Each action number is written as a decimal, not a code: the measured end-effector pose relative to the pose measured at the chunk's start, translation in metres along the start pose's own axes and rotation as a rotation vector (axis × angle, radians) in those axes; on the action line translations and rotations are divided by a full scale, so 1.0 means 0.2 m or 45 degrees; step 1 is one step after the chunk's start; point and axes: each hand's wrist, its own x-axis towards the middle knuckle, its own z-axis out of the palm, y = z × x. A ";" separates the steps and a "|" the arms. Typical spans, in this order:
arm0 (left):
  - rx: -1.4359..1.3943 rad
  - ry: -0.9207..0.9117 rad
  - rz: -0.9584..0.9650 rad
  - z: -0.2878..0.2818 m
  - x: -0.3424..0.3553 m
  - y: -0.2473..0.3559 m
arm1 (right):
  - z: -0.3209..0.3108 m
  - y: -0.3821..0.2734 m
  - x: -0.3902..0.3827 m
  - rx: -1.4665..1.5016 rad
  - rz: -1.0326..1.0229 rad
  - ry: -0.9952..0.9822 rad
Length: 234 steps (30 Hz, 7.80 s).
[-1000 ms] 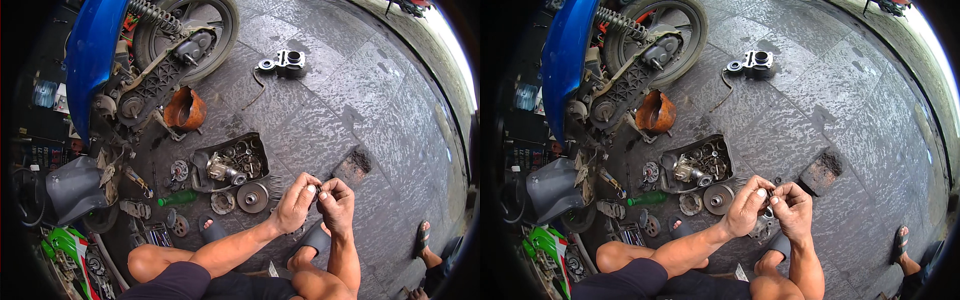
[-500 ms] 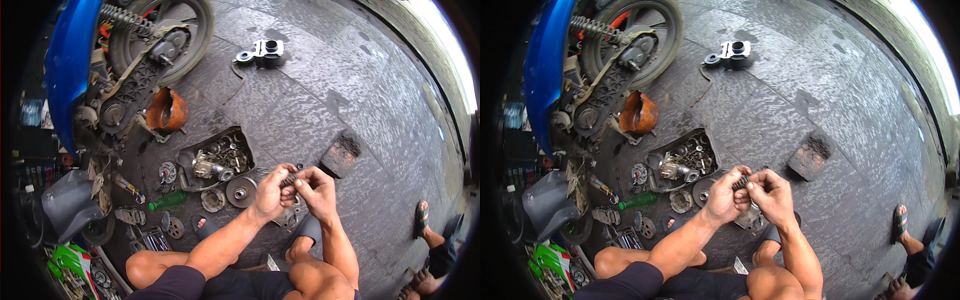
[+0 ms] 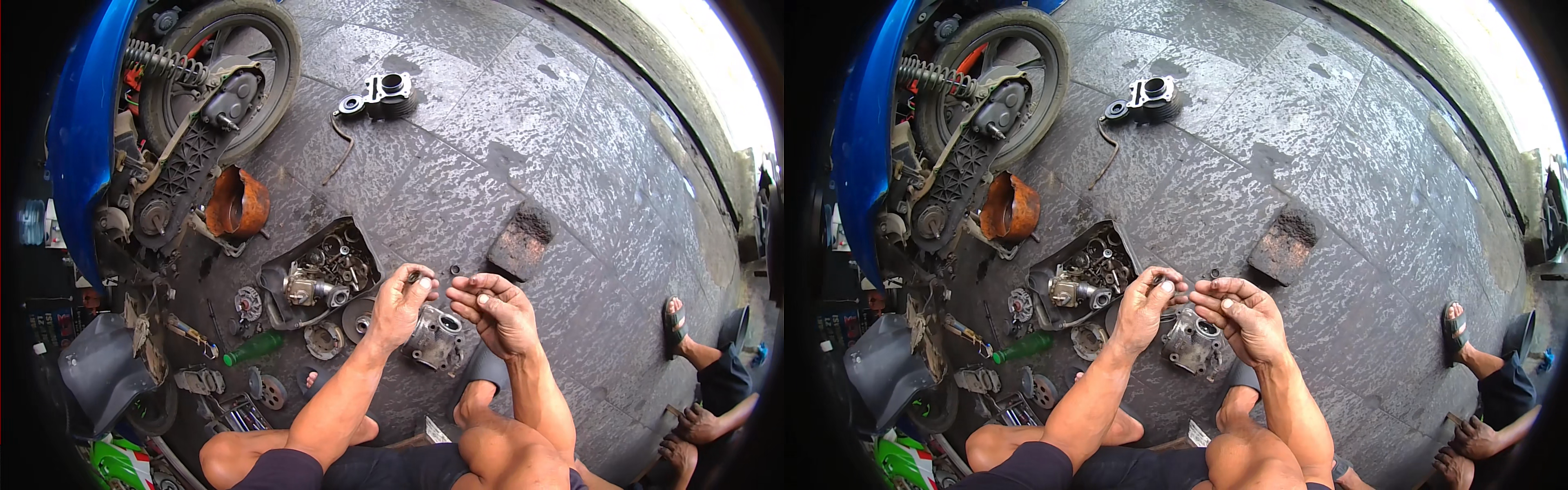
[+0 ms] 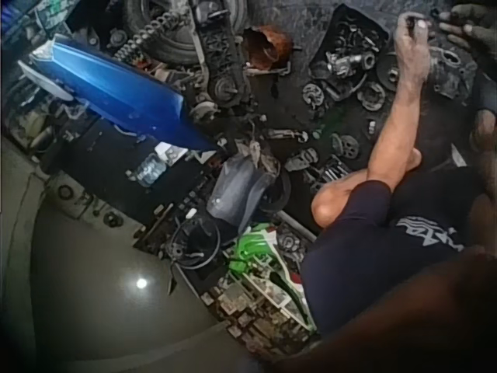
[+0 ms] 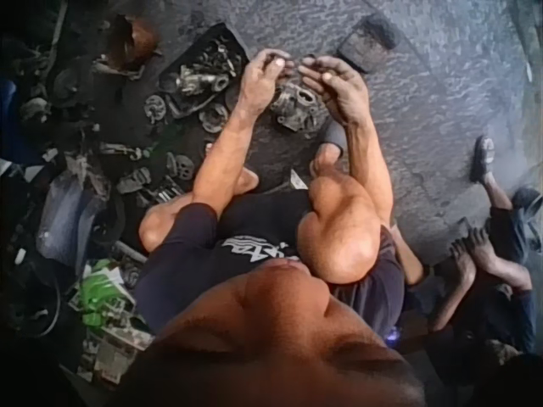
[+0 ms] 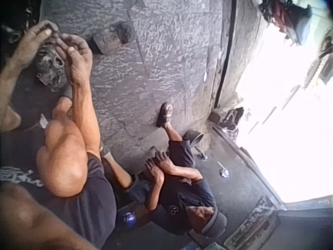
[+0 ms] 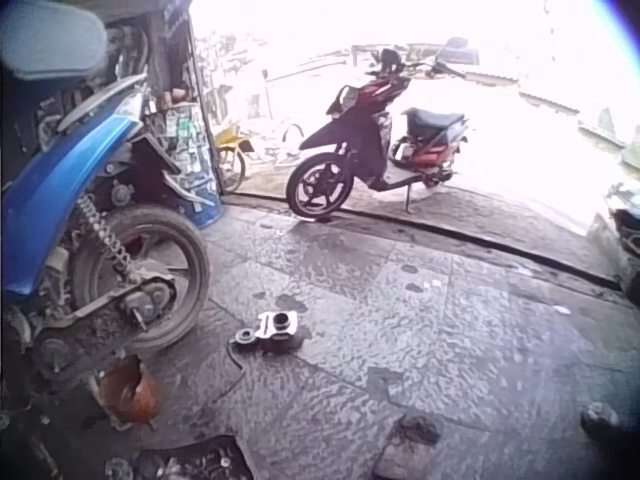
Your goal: Repairing and assembling motorcycle engine components, specifically the cylinder head and valves.
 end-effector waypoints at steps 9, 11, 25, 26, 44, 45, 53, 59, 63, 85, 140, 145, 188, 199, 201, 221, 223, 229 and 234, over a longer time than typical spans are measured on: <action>-0.487 -0.144 -0.376 0.21 -0.13 0.01 | 0.06 0.06 -0.02 -0.478 -0.397 -0.185; -0.511 -0.134 -0.364 0.22 -0.13 0.01 | 0.08 0.05 -0.03 -0.907 -0.545 -0.152; -0.765 -0.242 -0.486 0.18 -0.10 0.03 | 0.15 -0.02 -0.09 -1.538 -0.651 -0.120; -0.771 -0.226 -0.491 0.18 -0.11 0.03 | 0.15 -0.02 -0.08 -1.524 -0.662 -0.117; -0.531 -0.256 -0.320 0.16 -0.12 0.05 | 0.15 -0.06 -0.06 -1.899 -0.956 0.149; -0.628 -0.321 -0.319 0.16 -0.12 0.05 | 0.14 -0.06 -0.06 -1.825 -0.891 0.213; 0.008 -0.242 -0.092 0.17 -0.15 0.06 | 0.17 -0.03 -0.09 -1.595 -0.886 0.209; 0.125 -0.067 0.059 0.20 -0.16 0.07 | 0.15 -0.01 -0.08 -1.479 -0.845 0.230; -0.006 -0.139 -0.049 0.19 -0.15 0.07 | 0.13 0.00 -0.08 -1.246 -0.701 0.258; 0.158 -0.384 -0.072 0.09 -0.13 0.15 | 0.14 -0.17 -0.08 -1.433 -0.436 -0.048; -0.384 0.382 -0.179 -0.22 -0.01 -0.05 | -0.35 0.25 1.08 -2.472 -0.503 0.202; -0.419 0.315 -0.166 -0.23 0.00 -0.05 | -0.38 0.28 1.14 -2.644 -0.507 0.140; 0.377 0.193 0.440 0.20 -0.26 0.21 | 0.29 -0.13 0.00 -1.245 -0.386 -0.003; -0.196 -0.102 0.101 0.19 -0.26 0.27 | 0.23 -0.22 -0.03 -0.745 -0.078 -0.295; -0.204 -0.110 0.072 0.20 -0.27 0.29 | 0.24 -0.21 -0.03 -0.734 -0.105 -0.331; 0.059 -0.211 0.026 0.17 -0.24 0.26 | 0.27 -0.20 -0.07 -1.165 -0.367 -0.276; 0.480 -0.136 0.283 0.17 -0.26 0.24 | 0.27 -0.19 -0.08 -1.156 -0.359 -0.284; 0.007 -0.163 0.056 0.21 -0.29 0.19 | 0.25 -0.11 -0.09 -0.796 -0.255 -0.198; -0.427 -0.105 -0.310 0.19 -0.31 0.18 | 0.24 -0.07 -0.07 -0.853 -0.199 -0.206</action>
